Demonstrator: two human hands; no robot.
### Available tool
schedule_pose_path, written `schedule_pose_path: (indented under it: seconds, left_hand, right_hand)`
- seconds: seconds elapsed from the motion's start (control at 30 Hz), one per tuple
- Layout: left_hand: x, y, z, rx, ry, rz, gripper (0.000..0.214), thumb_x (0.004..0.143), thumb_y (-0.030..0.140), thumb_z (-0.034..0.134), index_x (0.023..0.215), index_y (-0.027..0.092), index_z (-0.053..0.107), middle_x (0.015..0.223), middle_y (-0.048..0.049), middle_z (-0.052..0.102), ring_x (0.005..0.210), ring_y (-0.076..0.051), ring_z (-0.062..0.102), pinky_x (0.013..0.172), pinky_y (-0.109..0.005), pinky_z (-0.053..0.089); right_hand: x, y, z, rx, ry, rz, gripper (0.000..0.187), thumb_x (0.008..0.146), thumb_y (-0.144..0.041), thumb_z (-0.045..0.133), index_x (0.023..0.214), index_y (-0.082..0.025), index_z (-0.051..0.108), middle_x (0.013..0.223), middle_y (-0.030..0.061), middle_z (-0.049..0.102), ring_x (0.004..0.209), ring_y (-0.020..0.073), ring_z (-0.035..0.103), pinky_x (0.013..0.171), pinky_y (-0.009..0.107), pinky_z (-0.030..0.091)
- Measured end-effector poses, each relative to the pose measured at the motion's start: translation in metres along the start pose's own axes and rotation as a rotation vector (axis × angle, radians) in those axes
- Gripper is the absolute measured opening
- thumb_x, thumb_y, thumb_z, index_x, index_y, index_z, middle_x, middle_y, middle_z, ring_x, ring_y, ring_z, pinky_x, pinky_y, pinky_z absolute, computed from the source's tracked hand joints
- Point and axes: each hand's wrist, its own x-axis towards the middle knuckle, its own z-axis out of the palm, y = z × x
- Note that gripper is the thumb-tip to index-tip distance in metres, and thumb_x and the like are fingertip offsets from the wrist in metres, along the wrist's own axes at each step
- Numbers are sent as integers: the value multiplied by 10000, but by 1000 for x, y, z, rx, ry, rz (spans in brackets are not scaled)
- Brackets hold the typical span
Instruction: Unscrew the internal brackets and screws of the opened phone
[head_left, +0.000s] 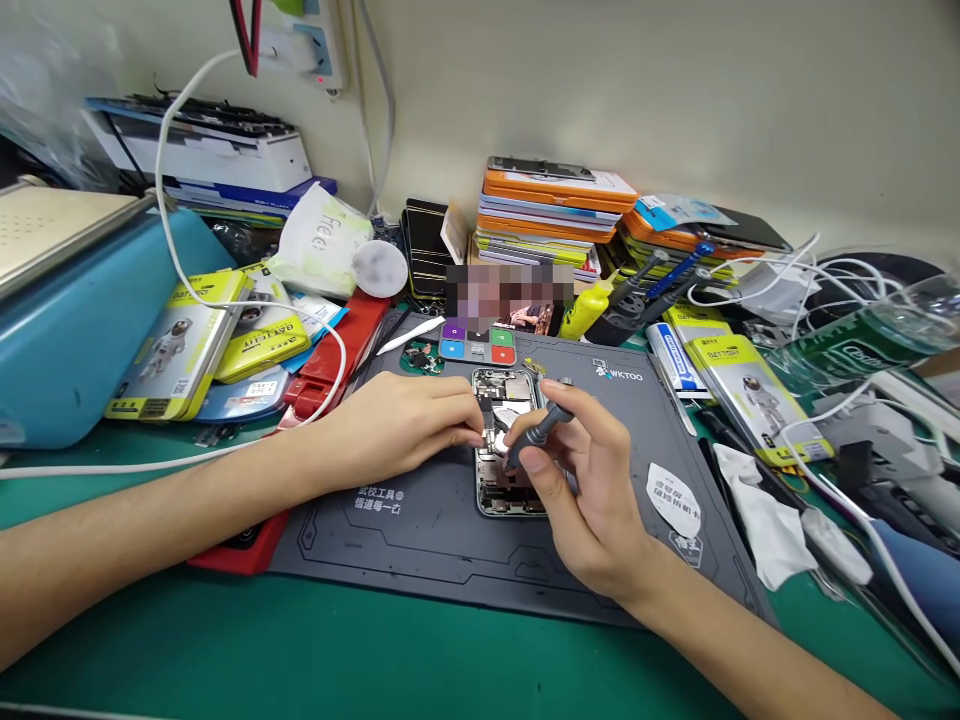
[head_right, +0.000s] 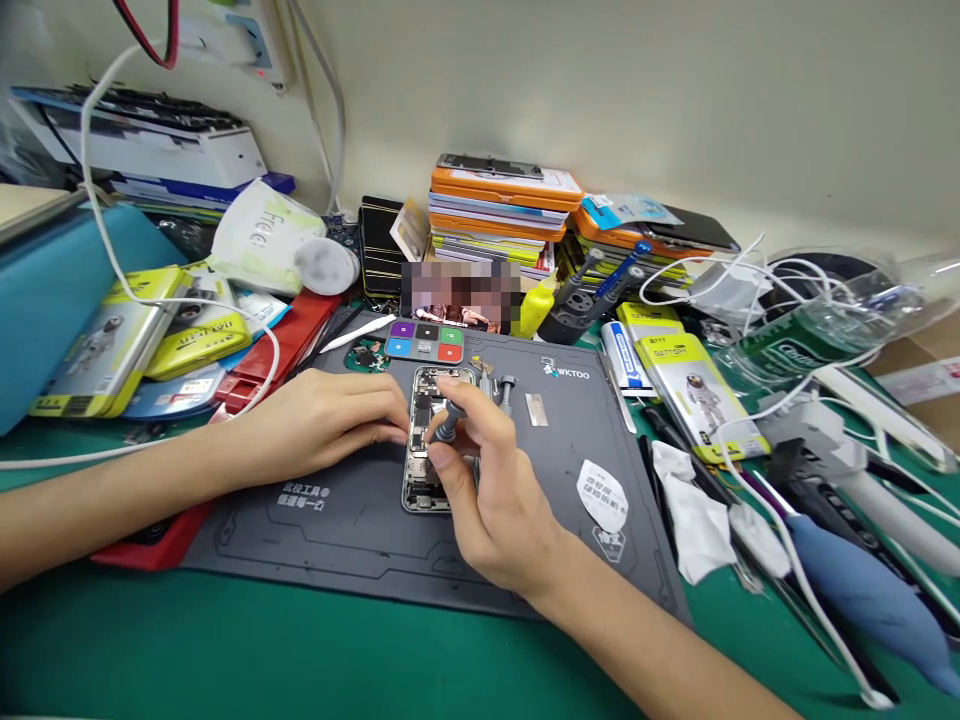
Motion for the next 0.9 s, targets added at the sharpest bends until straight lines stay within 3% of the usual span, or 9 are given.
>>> schedule_pose_path:
  seconds: [0.17,0.47,0.77,0.9]
  left_hand:
    - [-2,-1,3,66,30,65,152,1132,262,554,1078,194,678,1081,-7,743,942,-158,726,791,-246,465]
    - [-1,1,1,217,0,119,172,1115,201,524,1031,194,674,975,-11,733,834,-171,698,702,-293,420]
    - [-2,0,2,235,-22,76,211,1127,279,527,1001,192,672,910,0,725,834,-190,689,715,-316,427]
    - [-2,0,2,246,-36,79,210,1126,283,526,1005,195,674,907,0,727,835,-195,687,713,-321,424]
  right_hand:
    - [1,0,1,14,12,-12,632,1097,-99,484,1643,-364,308,1238,90,628,899,204,667,735,399,618]
    - [2,-1,1,18,10,5,614,1106,-141,484,1644,-379,306,1154,74,657,883,236,683,707,438,627]
    - [1,-1,1,61,6,38,618,1102,-132,494,1630,-401,318,1144,67,640,821,215,669,683,429,651]
    - [1,-2,1,58,2,28,618,1101,-135,494,1628,-405,319,1167,73,646,894,241,699,705,448,668]
